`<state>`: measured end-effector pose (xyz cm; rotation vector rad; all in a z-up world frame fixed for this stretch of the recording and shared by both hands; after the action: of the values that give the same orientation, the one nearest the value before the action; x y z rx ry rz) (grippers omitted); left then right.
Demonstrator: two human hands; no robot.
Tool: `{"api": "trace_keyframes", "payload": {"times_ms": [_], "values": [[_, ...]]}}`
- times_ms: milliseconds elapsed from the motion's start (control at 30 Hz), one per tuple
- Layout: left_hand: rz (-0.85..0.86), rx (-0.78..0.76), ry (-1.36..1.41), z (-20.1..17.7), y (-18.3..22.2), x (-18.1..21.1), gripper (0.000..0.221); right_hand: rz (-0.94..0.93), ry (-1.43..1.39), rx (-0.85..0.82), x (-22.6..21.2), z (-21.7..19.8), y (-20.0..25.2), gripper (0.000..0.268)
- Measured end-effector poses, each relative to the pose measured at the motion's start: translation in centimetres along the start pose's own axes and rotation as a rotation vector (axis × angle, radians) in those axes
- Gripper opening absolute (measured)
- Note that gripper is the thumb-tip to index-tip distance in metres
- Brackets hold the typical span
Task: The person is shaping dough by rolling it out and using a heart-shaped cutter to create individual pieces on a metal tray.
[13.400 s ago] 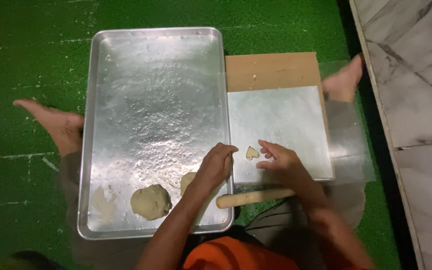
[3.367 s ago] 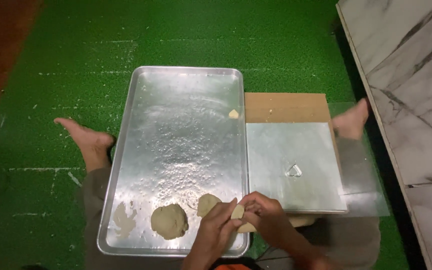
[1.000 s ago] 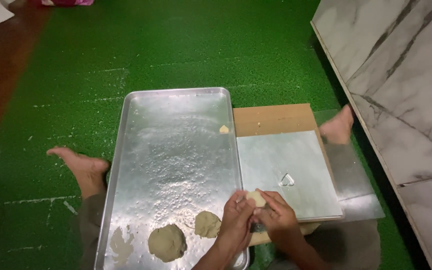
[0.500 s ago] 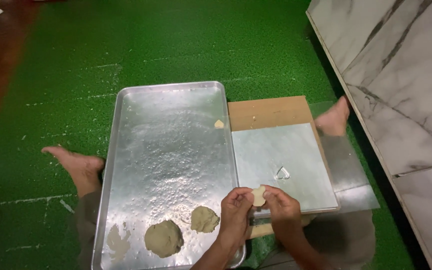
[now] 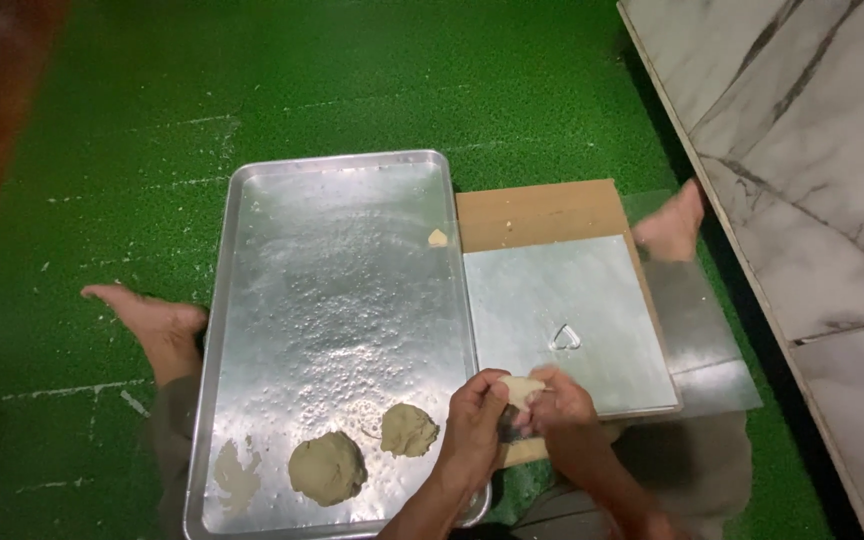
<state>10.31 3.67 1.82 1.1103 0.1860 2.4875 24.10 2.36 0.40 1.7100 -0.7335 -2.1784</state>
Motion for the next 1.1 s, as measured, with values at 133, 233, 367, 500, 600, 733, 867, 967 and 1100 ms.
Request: {"api": "trace_keyframes", "payload": {"times_ms": [133, 233, 367, 500, 600, 733, 867, 967, 1100], "values": [[0.125, 0.052, -0.325, -0.3, -0.3, 0.8, 0.02, -0.247, 0.167, 0.221, -1.4, -0.4, 0.5, 0.013], [0.17, 0.118, -0.34, -1.0, -0.9, 0.9, 0.018, -0.333, 0.338, 0.214, -2.2, 0.1, 1.1, 0.025], [0.105, 0.018, -0.385, 0.0, -0.6, 1.3, 0.017, -0.08, 0.137, 0.089, -1.9, 0.7, 1.3, 0.057], [0.014, -0.067, -0.531, -0.8, -0.7, 1.1, 0.021, 0.04, 0.471, 0.172, -3.3, 0.4, 2.1, 0.034], [-0.141, -0.062, -0.664, 1.6, 0.9, 3.1, 0.081, -0.05, 0.59, 0.146, -2.8, 0.4, 1.6, 0.026], [0.113, -0.029, -0.766, 0.8, 0.5, 2.9, 0.025, -0.315, 0.723, 0.163, -2.9, 0.2, 1.7, 0.02], [-0.046, 0.128, -0.436, 0.8, 0.7, 2.4, 0.024, -0.103, 0.259, 0.084, -0.7, -0.3, 0.0, 0.019], [-0.055, 0.194, -0.119, -0.5, -0.1, -0.4, 0.029, -0.262, 0.11, 0.127, -1.0, -0.9, -0.6, 0.011], [-0.058, 0.242, -0.017, -1.4, -0.4, -1.3, 0.038, -0.387, 0.368, 0.147, -1.4, -0.6, 0.4, 0.03]]}}
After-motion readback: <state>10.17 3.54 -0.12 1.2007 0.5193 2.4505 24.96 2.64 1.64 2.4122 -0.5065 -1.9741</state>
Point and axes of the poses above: each hand's wrist, its own y-axis away from the middle knuckle, its own z-axis out of the palm, x = y × z, the point moved 6 cm from there along -y, towards the middle knuckle, and after that the axes turned 4 degrees about z, right-handed, at the moved point
